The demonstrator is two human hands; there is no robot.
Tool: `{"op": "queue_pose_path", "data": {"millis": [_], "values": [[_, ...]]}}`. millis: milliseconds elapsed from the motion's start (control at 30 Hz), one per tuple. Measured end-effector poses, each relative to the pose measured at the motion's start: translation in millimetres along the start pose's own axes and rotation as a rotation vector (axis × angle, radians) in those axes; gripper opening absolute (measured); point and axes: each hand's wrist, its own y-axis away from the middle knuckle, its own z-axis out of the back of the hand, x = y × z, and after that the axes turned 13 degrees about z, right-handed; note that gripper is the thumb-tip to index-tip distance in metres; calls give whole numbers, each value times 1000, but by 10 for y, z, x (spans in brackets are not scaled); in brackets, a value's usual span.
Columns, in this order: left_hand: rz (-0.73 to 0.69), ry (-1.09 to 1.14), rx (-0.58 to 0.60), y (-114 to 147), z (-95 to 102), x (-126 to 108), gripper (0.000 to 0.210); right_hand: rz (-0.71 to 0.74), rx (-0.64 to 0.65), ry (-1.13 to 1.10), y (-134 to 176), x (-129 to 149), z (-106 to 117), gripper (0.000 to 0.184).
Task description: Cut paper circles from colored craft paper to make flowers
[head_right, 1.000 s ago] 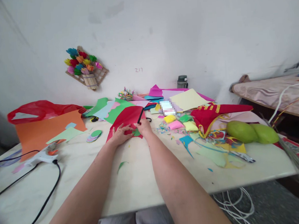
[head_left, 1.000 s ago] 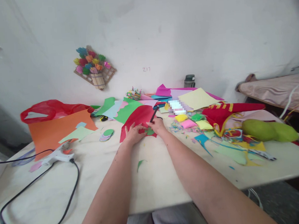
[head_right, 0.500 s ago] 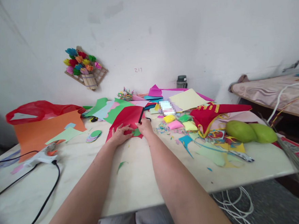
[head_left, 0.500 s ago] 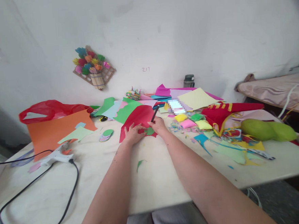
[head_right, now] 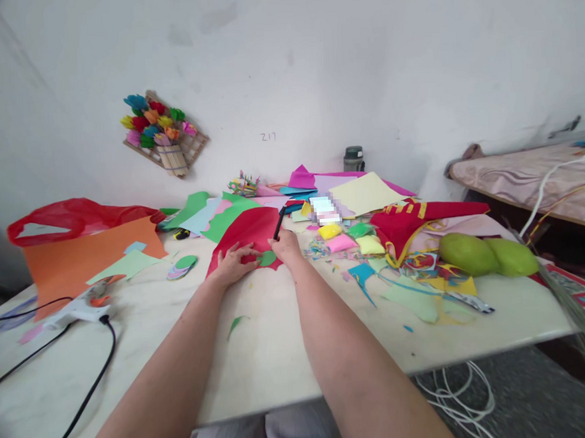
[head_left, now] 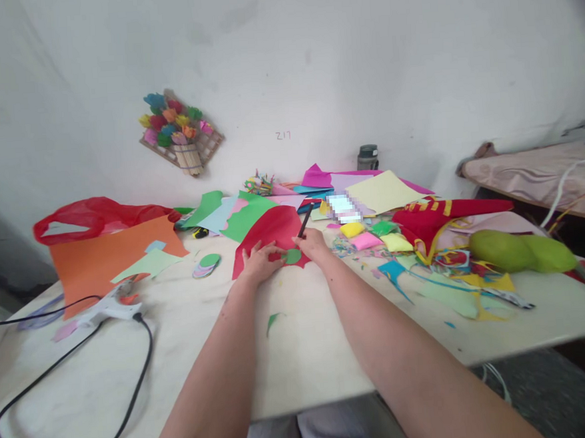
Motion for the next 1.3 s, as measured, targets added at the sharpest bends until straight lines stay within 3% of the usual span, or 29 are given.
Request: {"op": "queue_pose_path", "data": {"millis": [800,1033,1300], "values": [[-10,2,-6,-13,-18,22,28,-66,81,-11,-31,-24,94,19],[-6,7,14,15,19,-2,28,-87,-18,-83,-11,-31,75,20],[-2,-18,17,10,13,-2,29,-93,-11,-102,-2,-49,51,18]]}}
